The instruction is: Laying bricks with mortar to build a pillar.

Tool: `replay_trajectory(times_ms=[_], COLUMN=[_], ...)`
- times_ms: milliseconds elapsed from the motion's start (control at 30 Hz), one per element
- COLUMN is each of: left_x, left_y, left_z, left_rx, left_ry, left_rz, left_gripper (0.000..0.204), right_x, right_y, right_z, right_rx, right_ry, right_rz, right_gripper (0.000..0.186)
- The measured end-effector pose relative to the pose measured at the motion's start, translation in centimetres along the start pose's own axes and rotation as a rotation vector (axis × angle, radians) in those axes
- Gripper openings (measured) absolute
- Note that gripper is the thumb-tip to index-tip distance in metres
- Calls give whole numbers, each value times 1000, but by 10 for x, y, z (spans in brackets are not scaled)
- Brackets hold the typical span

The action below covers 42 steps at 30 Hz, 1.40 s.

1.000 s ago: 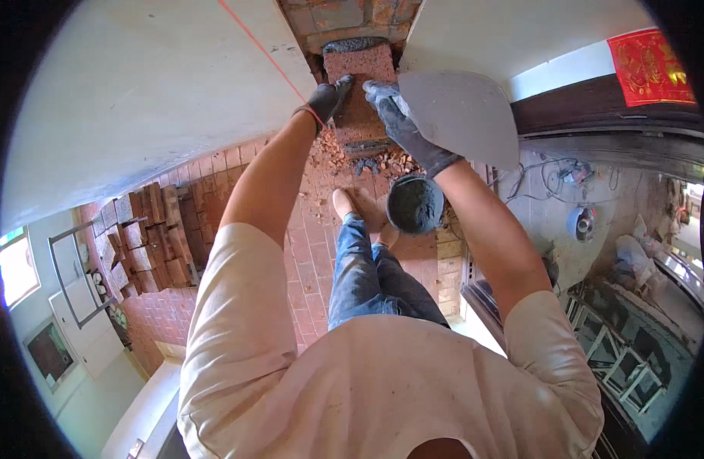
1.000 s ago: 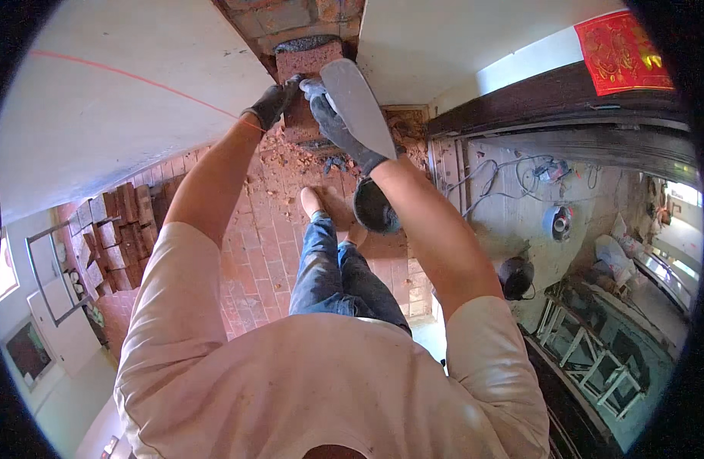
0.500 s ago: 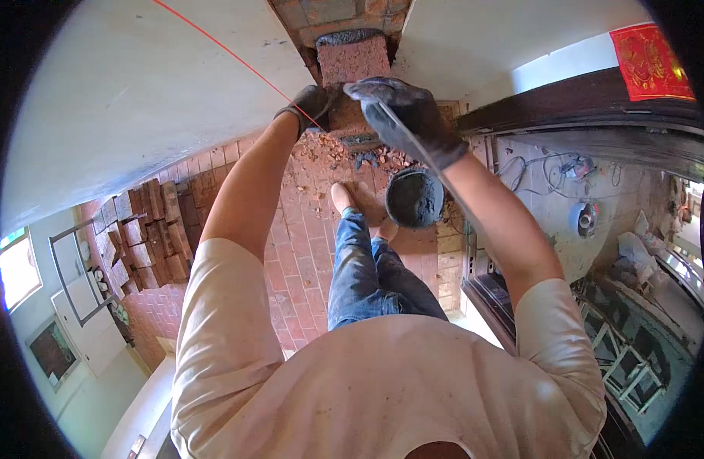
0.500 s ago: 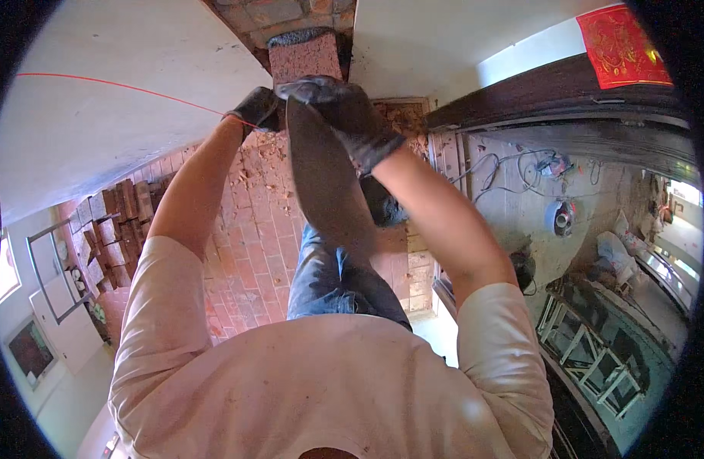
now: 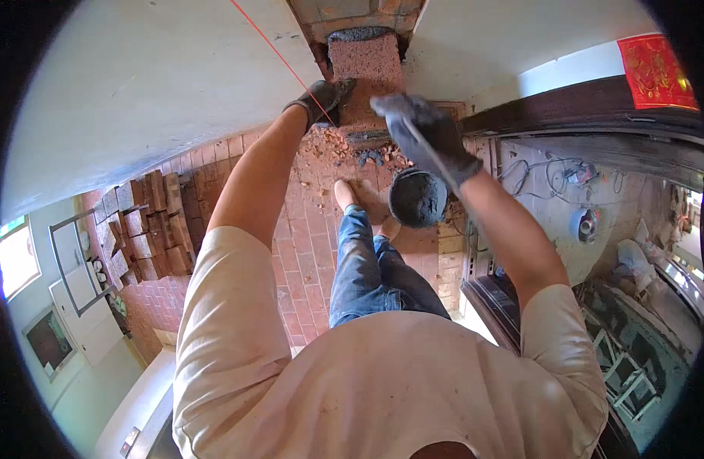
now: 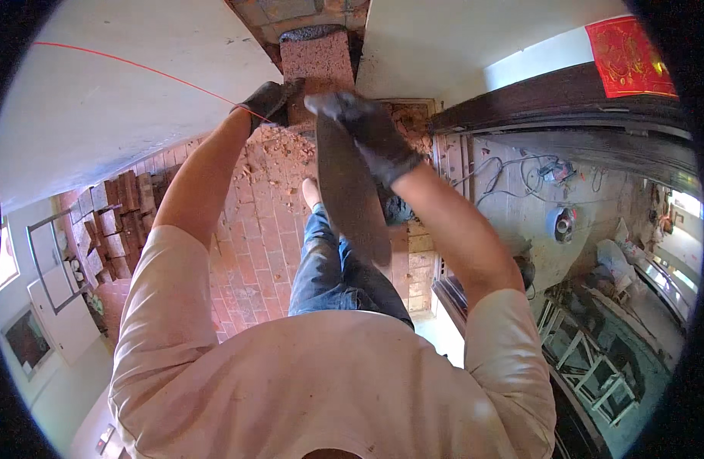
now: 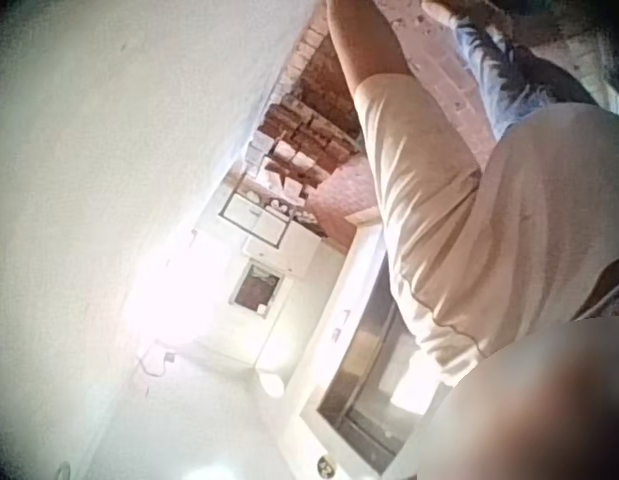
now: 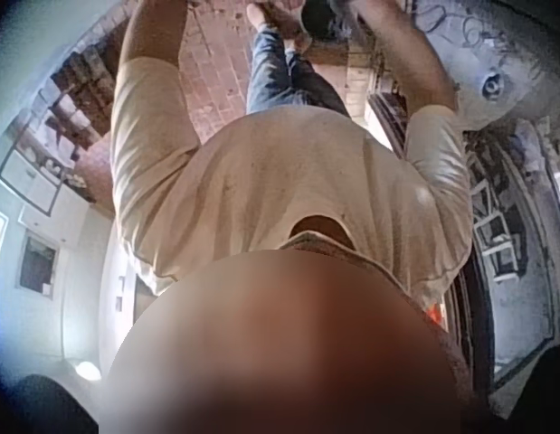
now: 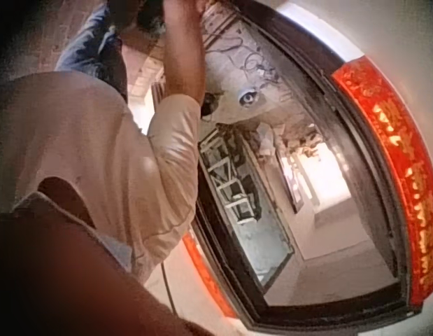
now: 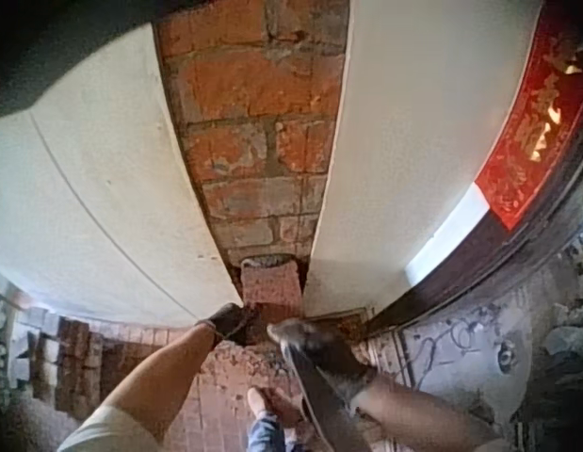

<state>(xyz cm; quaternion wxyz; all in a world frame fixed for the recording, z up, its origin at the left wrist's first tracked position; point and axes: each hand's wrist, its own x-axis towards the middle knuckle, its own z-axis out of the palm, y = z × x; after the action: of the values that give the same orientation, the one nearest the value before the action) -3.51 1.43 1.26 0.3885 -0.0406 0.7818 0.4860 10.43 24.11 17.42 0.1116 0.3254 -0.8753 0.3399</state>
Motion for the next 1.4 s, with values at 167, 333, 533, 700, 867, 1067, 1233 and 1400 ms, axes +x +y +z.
replay_trajectory(times_ms=[167,333,533,700,867,1067,1233,1400], left_x=[-29,-47,-68,-22,13,16,9,5], left_y=[26,44,98,117,103,102,109,109], left_z=[5,8,7,41,44,42,45,45], left_rx=[516,109,1145,1252,1250,1189,1162,1165], left_ry=[96,114,377,285,62,72,63,51], left_rz=[168,-71,458,1434,1306,1357,1343,1356], left_gripper=[51,49,48,45,54,50,48,48], right_x=[-97,-181,-203,-209,-227,-168,-110,-105], right_y=[-26,-36,-46,-34,-57,-78,-73,-73], right_z=[21,60,48,38,108,185,197,199], right_rx=[52,388,1199,1571,2091,1880,1784,1477], right_ry=[-362,-208,583,1539,1850,2195,2174,2076], right_rz=[0,636,1399,1226,929,945,747,931], right_gripper=[26,17,27,29,31,25,20,18])
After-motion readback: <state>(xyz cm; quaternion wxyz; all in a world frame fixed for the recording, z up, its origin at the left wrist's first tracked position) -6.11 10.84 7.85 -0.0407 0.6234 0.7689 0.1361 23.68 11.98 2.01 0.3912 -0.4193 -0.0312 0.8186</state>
